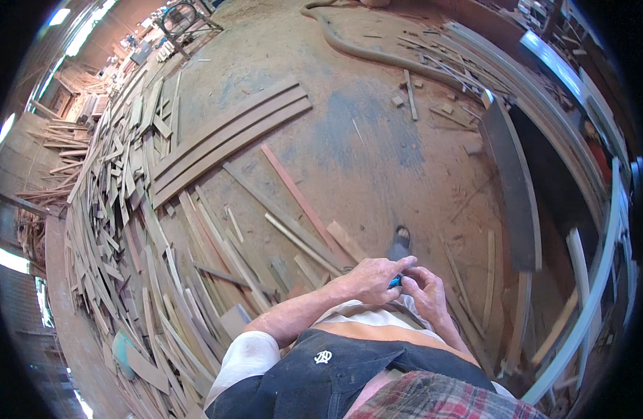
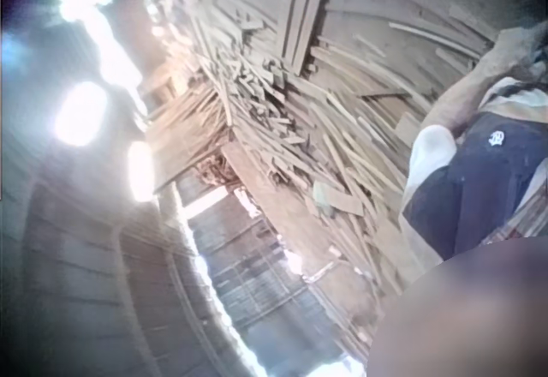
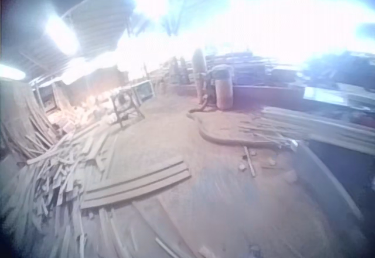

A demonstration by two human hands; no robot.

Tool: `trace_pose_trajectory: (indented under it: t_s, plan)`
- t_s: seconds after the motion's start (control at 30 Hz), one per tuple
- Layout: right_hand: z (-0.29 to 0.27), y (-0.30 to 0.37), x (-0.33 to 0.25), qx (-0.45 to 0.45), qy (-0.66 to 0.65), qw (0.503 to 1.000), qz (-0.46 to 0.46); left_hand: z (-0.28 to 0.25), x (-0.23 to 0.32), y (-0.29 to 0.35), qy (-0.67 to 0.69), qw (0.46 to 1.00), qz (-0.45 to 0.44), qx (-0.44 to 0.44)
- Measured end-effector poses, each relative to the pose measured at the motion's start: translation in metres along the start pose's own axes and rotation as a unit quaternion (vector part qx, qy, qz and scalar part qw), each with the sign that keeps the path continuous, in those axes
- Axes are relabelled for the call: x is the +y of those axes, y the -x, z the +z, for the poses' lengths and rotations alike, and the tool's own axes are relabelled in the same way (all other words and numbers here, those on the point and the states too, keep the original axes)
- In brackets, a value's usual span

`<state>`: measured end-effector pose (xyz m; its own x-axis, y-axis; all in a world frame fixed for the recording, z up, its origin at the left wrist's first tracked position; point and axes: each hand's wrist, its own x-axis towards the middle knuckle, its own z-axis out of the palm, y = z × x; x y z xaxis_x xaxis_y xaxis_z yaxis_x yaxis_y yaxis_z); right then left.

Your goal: The person measures a wooden board with a tape measure, then uses a table saw to cut it. They repeatedly measure, adjust the saw fence, and cut the board into smaller pieces.

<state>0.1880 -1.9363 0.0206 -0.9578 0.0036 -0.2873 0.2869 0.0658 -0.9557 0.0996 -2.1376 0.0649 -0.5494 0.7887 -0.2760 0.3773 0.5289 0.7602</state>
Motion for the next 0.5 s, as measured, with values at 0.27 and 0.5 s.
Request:
trace_pose_trajectory:
  t_s: [0.27,0.5]
  plan:
    - [-0.078,-0.418,-0.078,0.082,-0.059,0.995,-0.015,-0.175,-0.273,-0.173,0.07,0.953,-0.256,0.146]
    - [-0.109,-0.769,-0.209,0.081,-0.107,0.985,-0.105,-0.294,-0.463,-0.172,0.259,0.887,-0.34,0.173]
